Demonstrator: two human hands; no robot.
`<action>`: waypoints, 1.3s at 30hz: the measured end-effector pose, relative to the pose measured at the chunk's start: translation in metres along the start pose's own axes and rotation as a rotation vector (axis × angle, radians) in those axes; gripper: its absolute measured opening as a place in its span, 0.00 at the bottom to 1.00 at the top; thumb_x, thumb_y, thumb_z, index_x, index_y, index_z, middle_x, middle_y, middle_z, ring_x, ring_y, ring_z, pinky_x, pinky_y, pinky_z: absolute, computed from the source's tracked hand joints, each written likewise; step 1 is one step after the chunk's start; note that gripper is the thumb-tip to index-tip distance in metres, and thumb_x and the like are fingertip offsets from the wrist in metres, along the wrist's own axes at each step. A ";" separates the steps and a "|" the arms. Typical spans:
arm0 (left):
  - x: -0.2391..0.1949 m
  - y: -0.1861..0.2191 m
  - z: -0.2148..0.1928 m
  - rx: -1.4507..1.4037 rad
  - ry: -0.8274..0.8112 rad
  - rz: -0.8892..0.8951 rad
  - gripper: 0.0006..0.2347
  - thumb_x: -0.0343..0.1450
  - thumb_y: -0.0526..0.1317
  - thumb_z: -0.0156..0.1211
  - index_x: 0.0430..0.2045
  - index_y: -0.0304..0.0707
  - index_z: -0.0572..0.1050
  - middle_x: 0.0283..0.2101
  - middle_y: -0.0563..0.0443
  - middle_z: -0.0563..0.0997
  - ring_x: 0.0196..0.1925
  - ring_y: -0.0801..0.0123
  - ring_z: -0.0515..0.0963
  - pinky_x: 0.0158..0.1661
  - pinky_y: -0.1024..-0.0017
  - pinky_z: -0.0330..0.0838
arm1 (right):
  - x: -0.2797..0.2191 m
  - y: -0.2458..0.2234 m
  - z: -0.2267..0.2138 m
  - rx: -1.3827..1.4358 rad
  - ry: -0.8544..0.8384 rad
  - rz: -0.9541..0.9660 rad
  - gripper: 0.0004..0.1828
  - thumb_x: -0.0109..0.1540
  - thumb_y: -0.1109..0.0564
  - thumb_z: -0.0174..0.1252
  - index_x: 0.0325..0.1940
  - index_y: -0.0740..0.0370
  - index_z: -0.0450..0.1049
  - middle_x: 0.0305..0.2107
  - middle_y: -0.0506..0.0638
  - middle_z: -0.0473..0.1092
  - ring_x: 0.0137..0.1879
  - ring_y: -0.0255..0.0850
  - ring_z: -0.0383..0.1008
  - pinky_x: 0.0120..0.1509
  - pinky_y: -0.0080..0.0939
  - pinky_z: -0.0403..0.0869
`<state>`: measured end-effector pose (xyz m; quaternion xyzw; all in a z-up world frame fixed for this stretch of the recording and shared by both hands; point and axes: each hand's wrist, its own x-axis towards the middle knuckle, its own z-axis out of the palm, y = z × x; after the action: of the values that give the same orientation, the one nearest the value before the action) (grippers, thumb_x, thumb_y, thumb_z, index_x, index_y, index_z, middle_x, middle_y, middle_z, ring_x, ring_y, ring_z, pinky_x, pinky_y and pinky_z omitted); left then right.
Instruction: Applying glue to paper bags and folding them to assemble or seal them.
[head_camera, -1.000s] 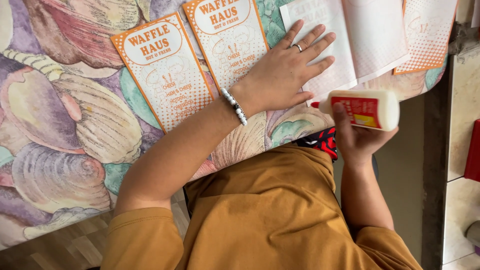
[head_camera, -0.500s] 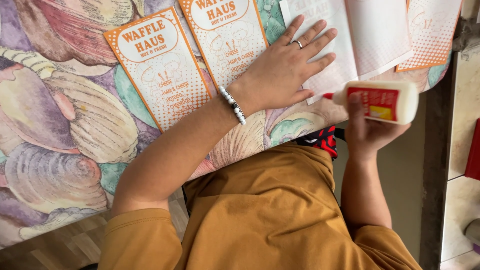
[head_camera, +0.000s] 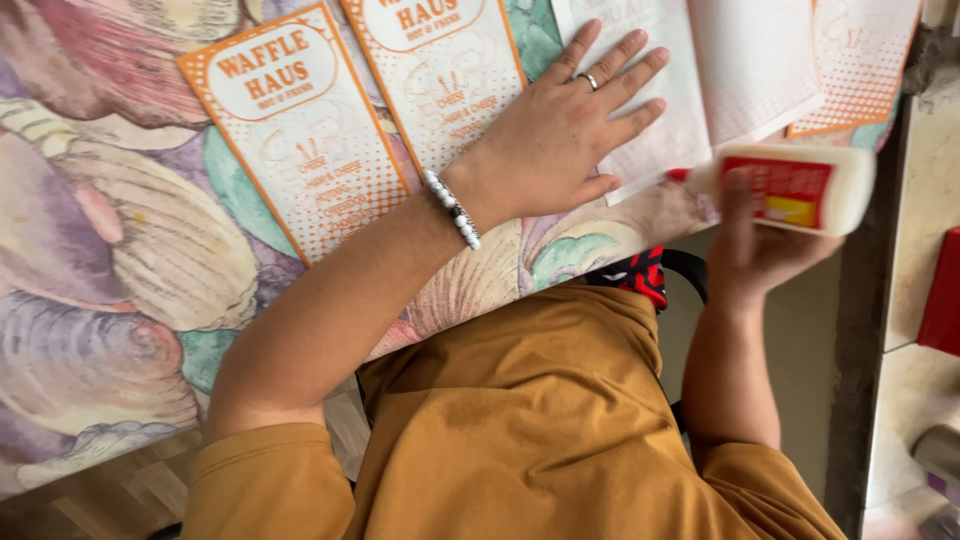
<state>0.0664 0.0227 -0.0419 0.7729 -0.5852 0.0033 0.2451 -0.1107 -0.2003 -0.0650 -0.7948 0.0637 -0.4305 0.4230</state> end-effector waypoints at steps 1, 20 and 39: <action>0.001 0.001 0.001 -0.009 0.003 0.005 0.31 0.68 0.53 0.68 0.66 0.38 0.72 0.74 0.33 0.59 0.76 0.42 0.53 0.72 0.40 0.38 | 0.002 -0.014 0.003 -0.010 -0.001 0.000 0.35 0.66 0.79 0.70 0.68 0.74 0.57 0.59 0.77 0.65 0.63 0.67 0.72 0.66 0.69 0.78; -0.001 0.000 -0.001 -0.031 -0.009 -0.005 0.31 0.70 0.53 0.69 0.67 0.37 0.73 0.75 0.34 0.57 0.77 0.43 0.51 0.72 0.41 0.36 | 0.020 0.004 -0.004 -0.049 0.055 -0.044 0.23 0.66 0.77 0.68 0.60 0.76 0.63 0.49 0.73 0.70 0.53 0.63 0.75 0.56 0.66 0.81; 0.005 0.012 -0.022 -0.042 -0.107 -0.064 0.32 0.70 0.49 0.72 0.69 0.35 0.72 0.75 0.32 0.56 0.77 0.43 0.50 0.72 0.40 0.39 | 0.016 0.030 -0.019 0.141 0.043 -0.026 0.32 0.68 0.85 0.63 0.69 0.72 0.57 0.60 0.80 0.63 0.65 0.76 0.68 0.70 0.82 0.75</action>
<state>0.0636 0.0245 -0.0165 0.7851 -0.5724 -0.0581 0.2295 -0.1067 -0.2380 -0.0716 -0.7545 0.0320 -0.4563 0.4707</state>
